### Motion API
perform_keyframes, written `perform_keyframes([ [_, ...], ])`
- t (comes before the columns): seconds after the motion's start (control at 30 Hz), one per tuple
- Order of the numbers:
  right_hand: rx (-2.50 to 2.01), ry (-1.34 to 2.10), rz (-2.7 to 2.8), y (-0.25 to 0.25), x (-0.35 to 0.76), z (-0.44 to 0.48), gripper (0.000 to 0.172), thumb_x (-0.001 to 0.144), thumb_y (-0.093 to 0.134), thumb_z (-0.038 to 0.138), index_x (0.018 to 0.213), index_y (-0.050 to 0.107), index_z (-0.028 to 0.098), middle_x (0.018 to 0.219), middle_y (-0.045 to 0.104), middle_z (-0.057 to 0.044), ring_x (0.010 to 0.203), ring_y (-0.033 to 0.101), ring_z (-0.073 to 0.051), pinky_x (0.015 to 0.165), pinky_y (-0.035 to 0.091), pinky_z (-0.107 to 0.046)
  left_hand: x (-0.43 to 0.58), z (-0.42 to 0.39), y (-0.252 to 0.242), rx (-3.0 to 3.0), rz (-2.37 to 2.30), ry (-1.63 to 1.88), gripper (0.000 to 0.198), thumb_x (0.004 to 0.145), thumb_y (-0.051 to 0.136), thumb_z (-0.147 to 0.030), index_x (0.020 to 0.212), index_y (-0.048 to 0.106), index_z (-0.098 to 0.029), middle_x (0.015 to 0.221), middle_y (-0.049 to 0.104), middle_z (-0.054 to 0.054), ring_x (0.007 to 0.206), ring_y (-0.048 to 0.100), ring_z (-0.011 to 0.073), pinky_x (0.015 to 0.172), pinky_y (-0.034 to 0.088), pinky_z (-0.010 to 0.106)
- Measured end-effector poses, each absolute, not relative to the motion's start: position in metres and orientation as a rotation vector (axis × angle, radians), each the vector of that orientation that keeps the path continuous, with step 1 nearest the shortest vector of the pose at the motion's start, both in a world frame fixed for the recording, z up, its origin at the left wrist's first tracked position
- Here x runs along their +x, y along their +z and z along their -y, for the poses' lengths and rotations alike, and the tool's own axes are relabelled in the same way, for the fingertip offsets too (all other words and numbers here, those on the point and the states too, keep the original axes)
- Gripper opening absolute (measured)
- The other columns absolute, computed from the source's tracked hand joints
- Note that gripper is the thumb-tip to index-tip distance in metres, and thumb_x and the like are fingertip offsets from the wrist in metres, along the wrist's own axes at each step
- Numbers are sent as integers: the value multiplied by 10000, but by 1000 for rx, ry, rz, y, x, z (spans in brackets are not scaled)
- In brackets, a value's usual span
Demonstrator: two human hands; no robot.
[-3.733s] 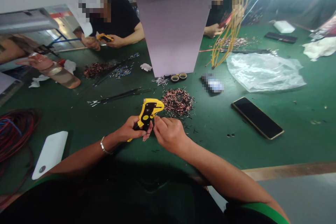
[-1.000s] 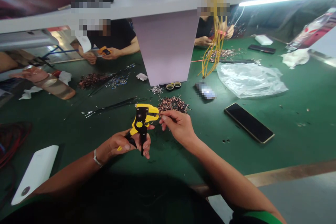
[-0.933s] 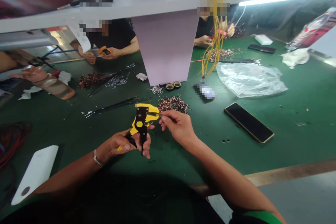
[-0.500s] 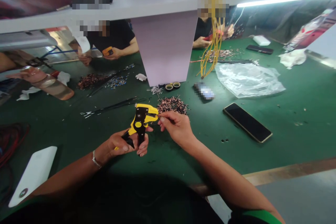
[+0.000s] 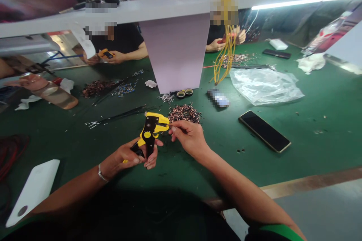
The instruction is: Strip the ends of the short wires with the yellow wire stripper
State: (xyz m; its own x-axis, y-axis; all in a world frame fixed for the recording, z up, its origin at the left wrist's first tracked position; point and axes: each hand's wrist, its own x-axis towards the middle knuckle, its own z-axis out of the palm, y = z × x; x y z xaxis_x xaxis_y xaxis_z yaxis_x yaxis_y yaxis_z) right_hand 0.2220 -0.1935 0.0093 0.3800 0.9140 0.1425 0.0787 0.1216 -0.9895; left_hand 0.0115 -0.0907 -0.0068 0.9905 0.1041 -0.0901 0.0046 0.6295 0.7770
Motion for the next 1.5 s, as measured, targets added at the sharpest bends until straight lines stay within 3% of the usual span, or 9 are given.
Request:
perform_keyframes([
  [0.27,-1297,798,982,8,222,192,135,776,638,303,818,719,205,709,722,-24,530,640,-135,578,558,-325,12,94,-8,905,-147,123,515,694,724,-161,1198,637,-101,757,626,62,583,549,139,582,447,322],
  [0.63,-1294,868,945,11,222,191,147,773,641,328,796,706,198,725,713,-32,538,633,-128,579,549,-316,12,108,0,955,-231,218,272,733,738,-149,986,646,-110,684,639,36,490,545,111,458,480,262],
  [1.0,-1278,877,970,14,222,192,139,781,637,311,779,712,194,726,723,-34,547,643,-128,596,551,-319,10,112,2,939,-284,204,231,696,770,-168,871,629,-111,656,610,12,456,523,91,410,477,233],
  [1.23,-1321,862,959,12,222,190,147,773,632,324,778,705,197,719,731,-27,541,660,-132,615,559,-318,9,109,-2,967,-321,228,166,722,729,-142,825,600,-131,462,476,-70,327,353,37,328,353,157],
  [1.5,-1367,814,971,7,224,188,158,777,619,321,805,708,193,719,723,-29,537,654,-132,594,554,-313,10,101,7,940,-215,215,346,669,757,-156,993,641,-113,714,598,20,527,537,104,472,463,245],
])
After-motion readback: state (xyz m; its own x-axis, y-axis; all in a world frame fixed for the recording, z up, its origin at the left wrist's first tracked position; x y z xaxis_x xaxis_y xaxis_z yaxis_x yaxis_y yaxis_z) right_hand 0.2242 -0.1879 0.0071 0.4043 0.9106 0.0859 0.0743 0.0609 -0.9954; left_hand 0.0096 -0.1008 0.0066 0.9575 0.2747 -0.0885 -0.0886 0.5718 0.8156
